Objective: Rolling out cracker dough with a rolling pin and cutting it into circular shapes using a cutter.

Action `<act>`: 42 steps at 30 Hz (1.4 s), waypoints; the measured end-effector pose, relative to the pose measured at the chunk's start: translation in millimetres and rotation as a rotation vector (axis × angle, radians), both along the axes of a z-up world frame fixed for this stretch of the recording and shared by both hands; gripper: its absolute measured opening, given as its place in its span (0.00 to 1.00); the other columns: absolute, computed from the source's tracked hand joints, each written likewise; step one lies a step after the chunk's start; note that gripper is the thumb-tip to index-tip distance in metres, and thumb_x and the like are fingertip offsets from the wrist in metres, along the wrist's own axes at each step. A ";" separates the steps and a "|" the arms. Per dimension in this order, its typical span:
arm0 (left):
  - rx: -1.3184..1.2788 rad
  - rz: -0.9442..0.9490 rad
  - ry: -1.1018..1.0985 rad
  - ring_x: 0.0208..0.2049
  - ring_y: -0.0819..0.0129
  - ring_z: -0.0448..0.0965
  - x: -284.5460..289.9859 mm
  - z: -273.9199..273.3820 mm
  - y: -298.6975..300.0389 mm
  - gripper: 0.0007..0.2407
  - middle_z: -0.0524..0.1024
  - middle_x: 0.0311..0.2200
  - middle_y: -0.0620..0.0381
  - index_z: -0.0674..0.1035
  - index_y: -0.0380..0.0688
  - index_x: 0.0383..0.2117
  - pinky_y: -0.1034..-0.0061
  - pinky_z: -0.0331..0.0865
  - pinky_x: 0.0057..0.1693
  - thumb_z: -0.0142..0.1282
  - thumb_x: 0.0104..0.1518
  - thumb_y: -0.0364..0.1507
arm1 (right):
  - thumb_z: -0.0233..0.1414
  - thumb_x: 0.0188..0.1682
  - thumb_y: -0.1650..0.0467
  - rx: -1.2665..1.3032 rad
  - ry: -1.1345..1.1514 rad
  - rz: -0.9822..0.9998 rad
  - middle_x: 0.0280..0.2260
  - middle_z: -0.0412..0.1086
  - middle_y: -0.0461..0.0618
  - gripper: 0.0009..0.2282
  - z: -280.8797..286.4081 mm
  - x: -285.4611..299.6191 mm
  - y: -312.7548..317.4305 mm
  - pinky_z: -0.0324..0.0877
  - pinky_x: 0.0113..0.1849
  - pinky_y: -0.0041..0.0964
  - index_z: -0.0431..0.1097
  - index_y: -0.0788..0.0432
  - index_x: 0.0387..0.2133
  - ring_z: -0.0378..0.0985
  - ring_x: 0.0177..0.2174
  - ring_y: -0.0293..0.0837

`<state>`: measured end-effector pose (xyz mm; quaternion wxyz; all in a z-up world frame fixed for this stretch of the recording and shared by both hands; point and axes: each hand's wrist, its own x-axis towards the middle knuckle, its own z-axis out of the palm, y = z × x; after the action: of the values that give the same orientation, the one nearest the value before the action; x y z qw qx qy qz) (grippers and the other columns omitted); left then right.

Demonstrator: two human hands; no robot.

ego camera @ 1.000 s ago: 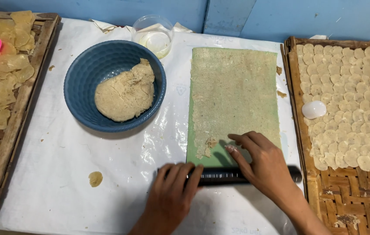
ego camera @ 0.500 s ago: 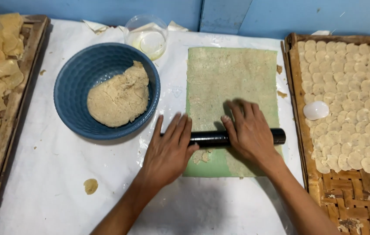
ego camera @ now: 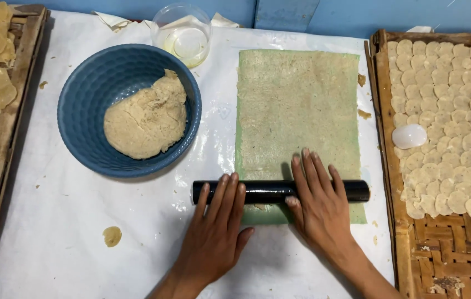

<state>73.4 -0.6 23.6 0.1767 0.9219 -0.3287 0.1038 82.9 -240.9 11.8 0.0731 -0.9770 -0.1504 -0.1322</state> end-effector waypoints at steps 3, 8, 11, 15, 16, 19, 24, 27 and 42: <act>0.007 -0.019 -0.007 0.72 0.45 0.53 -17.2 -6.2 4.9 0.28 0.55 0.69 0.33 0.60 0.27 0.65 0.47 0.45 0.72 0.49 0.63 0.36 | 0.35 0.57 0.60 0.013 0.017 0.009 0.69 0.49 0.67 0.29 -8.9 -29.6 -1.2 0.43 0.65 0.59 0.47 0.66 0.68 0.50 0.68 0.60; -0.110 0.028 0.001 0.61 0.49 0.70 -9.9 4.5 11.3 0.21 0.70 0.58 0.39 0.70 0.33 0.57 0.50 0.58 0.66 0.57 0.58 0.29 | 0.37 0.55 0.60 0.043 0.051 0.043 0.69 0.51 0.58 0.29 -3.1 -58.5 -4.0 0.42 0.66 0.51 0.50 0.65 0.67 0.50 0.68 0.51; -0.092 0.029 0.025 0.55 0.52 0.73 -1.0 2.0 13.3 0.22 0.73 0.51 0.42 0.72 0.34 0.57 0.45 0.57 0.67 0.59 0.56 0.30 | 0.39 0.54 0.62 0.118 0.048 0.067 0.66 0.57 0.57 0.27 3.1 -67.7 -6.5 0.47 0.65 0.51 0.52 0.65 0.65 0.56 0.66 0.51; -0.081 -0.073 -0.036 0.44 0.58 0.77 8.7 19.8 16.8 0.17 0.77 0.42 0.44 0.75 0.32 0.52 0.53 0.64 0.61 0.57 0.58 0.28 | 0.40 0.55 0.64 0.240 -0.039 0.062 0.56 0.69 0.58 0.24 4.5 -62.2 -9.7 0.61 0.60 0.52 0.56 0.65 0.62 0.69 0.55 0.52; -0.080 -0.077 -0.037 0.44 0.58 0.77 13.5 25.7 16.3 0.17 0.77 0.42 0.44 0.75 0.32 0.52 0.53 0.64 0.61 0.57 0.58 0.28 | 0.40 0.55 0.64 0.241 -0.041 0.058 0.56 0.69 0.58 0.24 13.3 -53.2 -8.8 0.61 0.60 0.52 0.56 0.65 0.62 0.69 0.55 0.52; -0.064 -0.099 -0.038 0.43 0.58 0.73 24.9 34.8 16.8 0.17 0.74 0.43 0.44 0.74 0.31 0.52 0.57 0.62 0.59 0.56 0.59 0.29 | 0.34 0.59 0.62 0.321 -0.079 0.056 0.40 0.74 0.60 0.23 36.3 -25.1 -3.9 0.70 0.44 0.45 0.61 0.69 0.57 0.75 0.36 0.49; -0.057 -0.073 0.130 0.55 0.40 0.75 64.2 8.0 11.8 0.24 0.75 0.49 0.35 0.74 0.33 0.55 0.41 0.59 0.63 0.56 0.61 0.42 | 0.39 0.61 0.62 0.168 0.078 -0.139 0.42 0.71 0.51 0.17 -9.5 41.5 -19.2 0.74 0.42 0.49 0.68 0.51 0.57 0.77 0.43 0.55; -0.128 -0.010 0.038 0.63 0.33 0.67 82.2 18.2 -1.5 0.26 0.69 0.56 0.25 0.73 0.25 0.55 0.38 0.54 0.66 0.48 0.66 0.43 | 0.36 0.62 0.60 0.120 0.101 -0.147 0.55 0.66 0.63 0.22 31.2 48.4 -3.0 0.64 0.53 0.53 0.62 0.59 0.63 0.67 0.56 0.61; 0.026 0.074 -0.030 0.71 0.44 0.54 -10.0 -3.9 3.2 0.30 0.55 0.69 0.31 0.60 0.26 0.65 0.46 0.48 0.72 0.46 0.65 0.41 | 0.32 0.57 0.58 -0.006 0.021 -0.066 0.67 0.52 0.66 0.29 -8.2 -39.7 1.4 0.45 0.66 0.59 0.48 0.66 0.67 0.51 0.68 0.60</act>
<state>63.4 2.6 19.7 0.1557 0.9340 -0.2985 0.1197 43.2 -239.4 3.6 0.0672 -0.9830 -0.1176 -0.1236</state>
